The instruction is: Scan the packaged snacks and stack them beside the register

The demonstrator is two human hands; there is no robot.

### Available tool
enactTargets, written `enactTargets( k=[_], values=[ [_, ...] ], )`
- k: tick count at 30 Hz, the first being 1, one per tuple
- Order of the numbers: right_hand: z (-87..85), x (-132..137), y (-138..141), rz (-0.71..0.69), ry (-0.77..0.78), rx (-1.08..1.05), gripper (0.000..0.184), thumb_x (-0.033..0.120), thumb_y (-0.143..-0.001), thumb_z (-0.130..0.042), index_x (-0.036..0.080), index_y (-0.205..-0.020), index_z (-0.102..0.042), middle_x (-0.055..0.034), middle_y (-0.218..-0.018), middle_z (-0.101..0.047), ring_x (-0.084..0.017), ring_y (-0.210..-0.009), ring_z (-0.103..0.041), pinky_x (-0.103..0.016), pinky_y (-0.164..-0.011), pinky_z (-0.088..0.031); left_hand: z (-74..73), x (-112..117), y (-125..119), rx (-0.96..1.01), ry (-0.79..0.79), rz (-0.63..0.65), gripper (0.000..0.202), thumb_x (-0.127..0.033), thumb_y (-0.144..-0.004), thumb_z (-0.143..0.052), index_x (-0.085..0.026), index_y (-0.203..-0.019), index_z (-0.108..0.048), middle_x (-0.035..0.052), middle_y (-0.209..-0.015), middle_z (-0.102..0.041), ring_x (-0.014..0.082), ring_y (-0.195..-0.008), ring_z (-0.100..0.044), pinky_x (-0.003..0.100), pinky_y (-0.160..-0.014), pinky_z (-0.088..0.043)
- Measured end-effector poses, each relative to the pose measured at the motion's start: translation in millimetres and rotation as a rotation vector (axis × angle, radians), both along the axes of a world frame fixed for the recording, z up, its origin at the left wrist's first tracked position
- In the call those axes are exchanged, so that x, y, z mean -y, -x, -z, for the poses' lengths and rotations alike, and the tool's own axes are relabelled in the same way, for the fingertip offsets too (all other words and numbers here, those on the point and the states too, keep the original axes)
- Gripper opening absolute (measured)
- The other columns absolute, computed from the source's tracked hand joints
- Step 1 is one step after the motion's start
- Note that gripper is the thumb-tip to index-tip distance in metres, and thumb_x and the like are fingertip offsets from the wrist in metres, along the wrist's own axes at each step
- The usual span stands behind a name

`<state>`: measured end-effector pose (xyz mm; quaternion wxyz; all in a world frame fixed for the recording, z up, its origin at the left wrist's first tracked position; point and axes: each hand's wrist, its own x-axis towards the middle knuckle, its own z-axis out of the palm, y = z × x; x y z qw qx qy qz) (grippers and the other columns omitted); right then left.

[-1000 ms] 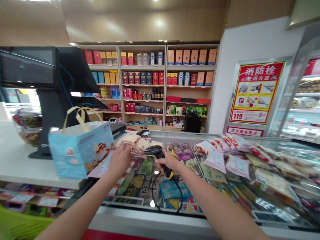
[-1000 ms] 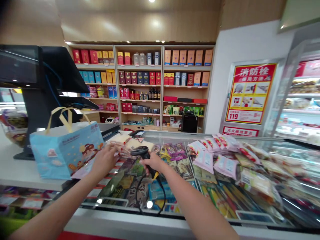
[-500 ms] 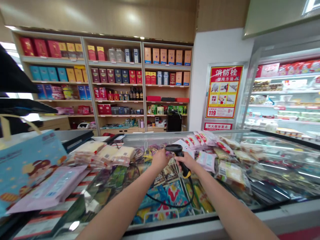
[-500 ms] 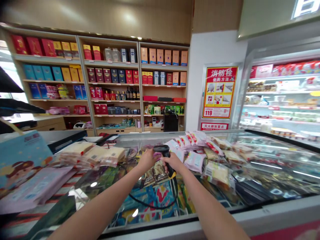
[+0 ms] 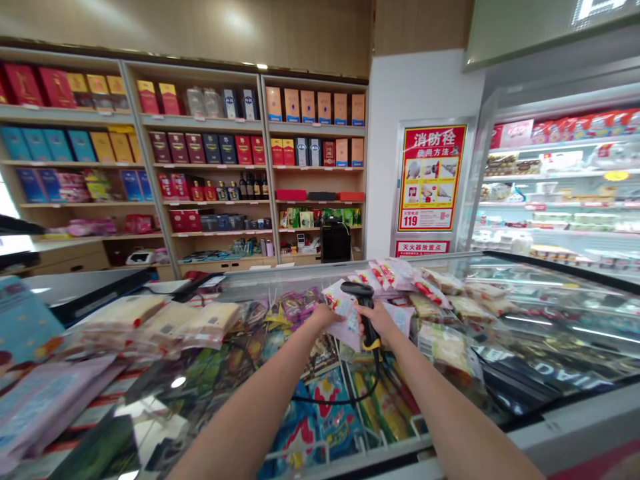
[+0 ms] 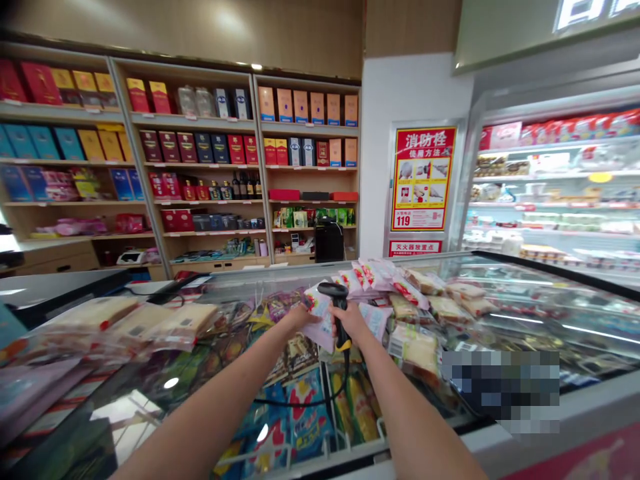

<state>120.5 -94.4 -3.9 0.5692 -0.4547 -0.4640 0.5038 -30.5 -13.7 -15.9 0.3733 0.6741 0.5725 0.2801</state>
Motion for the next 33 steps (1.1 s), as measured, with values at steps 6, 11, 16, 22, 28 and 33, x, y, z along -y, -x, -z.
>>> enactTargets(
  k=[6,11,16,22,28,33],
  values=[
    [-1.4,4,5,-0.052,0.035,-0.004,0.035,0.039,-0.060,-0.072,0.019,-0.081,-0.051,0.0078,-0.049,-0.053,-0.009,-0.036,-0.047,-0.024,-0.037,-0.045,17.6,-19,36,0.364,-0.286,-0.355,0.010,-0.021,-0.074,-0.057,-0.019,-0.065,-0.051,-0.0018,-0.060,-0.057,0.0151,-0.063,-0.060,0.024,-0.057,-0.045],
    [-2.6,10,10,-0.125,0.070,0.076,0.037,0.040,-0.060,-0.073,0.019,-0.080,-0.050,0.0081,-0.049,-0.053,-0.009,-0.036,-0.048,-0.024,-0.037,-0.046,18.9,-27,49,0.323,-0.408,-0.616,0.008,-0.027,-0.082,-0.050,-0.021,-0.078,-0.051,0.0041,-0.080,-0.065,0.0199,-0.083,-0.065,0.032,-0.075,-0.051],
    [0.1,12,14,-0.184,0.042,0.146,0.036,0.041,-0.062,-0.072,0.019,-0.080,-0.050,0.0079,-0.049,-0.053,-0.009,-0.037,-0.048,-0.024,-0.038,-0.046,15.2,-23,45,0.306,-0.436,-0.621,0.007,-0.029,-0.084,-0.048,-0.023,-0.081,-0.050,0.0052,-0.086,-0.066,0.0215,-0.090,-0.065,0.035,-0.083,-0.050],
    [0.6,13,17,-0.193,0.050,0.165,0.036,0.041,-0.061,-0.071,0.019,-0.081,-0.050,0.0082,-0.049,-0.053,-0.009,-0.036,-0.048,-0.024,-0.038,-0.046,6.1,-10,41,0.364,-0.436,-0.562,0.006,-0.026,-0.083,-0.049,-0.022,-0.078,-0.048,0.0053,-0.079,-0.066,0.0218,-0.083,-0.066,0.036,-0.081,-0.049],
    [2.5,14,16,-0.204,0.061,0.165,0.034,0.040,-0.061,-0.071,0.020,-0.078,-0.049,0.0078,-0.050,-0.053,-0.009,-0.037,-0.047,-0.024,-0.037,-0.046,1.4,-5,39,0.399,-0.416,-0.576,0.008,-0.023,-0.082,-0.049,-0.023,-0.076,-0.044,0.0049,-0.077,-0.066,0.0207,-0.079,-0.065,0.035,-0.079,-0.049],
    [5.8,12,15,-0.231,0.051,0.164,0.032,0.038,-0.064,-0.071,0.019,-0.081,-0.051,0.0078,-0.051,-0.053,-0.009,-0.038,-0.049,-0.025,-0.039,-0.047,4.7,-9,38,0.380,-0.435,-0.592,0.008,-0.023,-0.082,-0.049,-0.023,-0.075,-0.045,0.0030,-0.075,-0.064,0.0198,-0.077,-0.064,0.034,-0.078,-0.049]
  ],
)
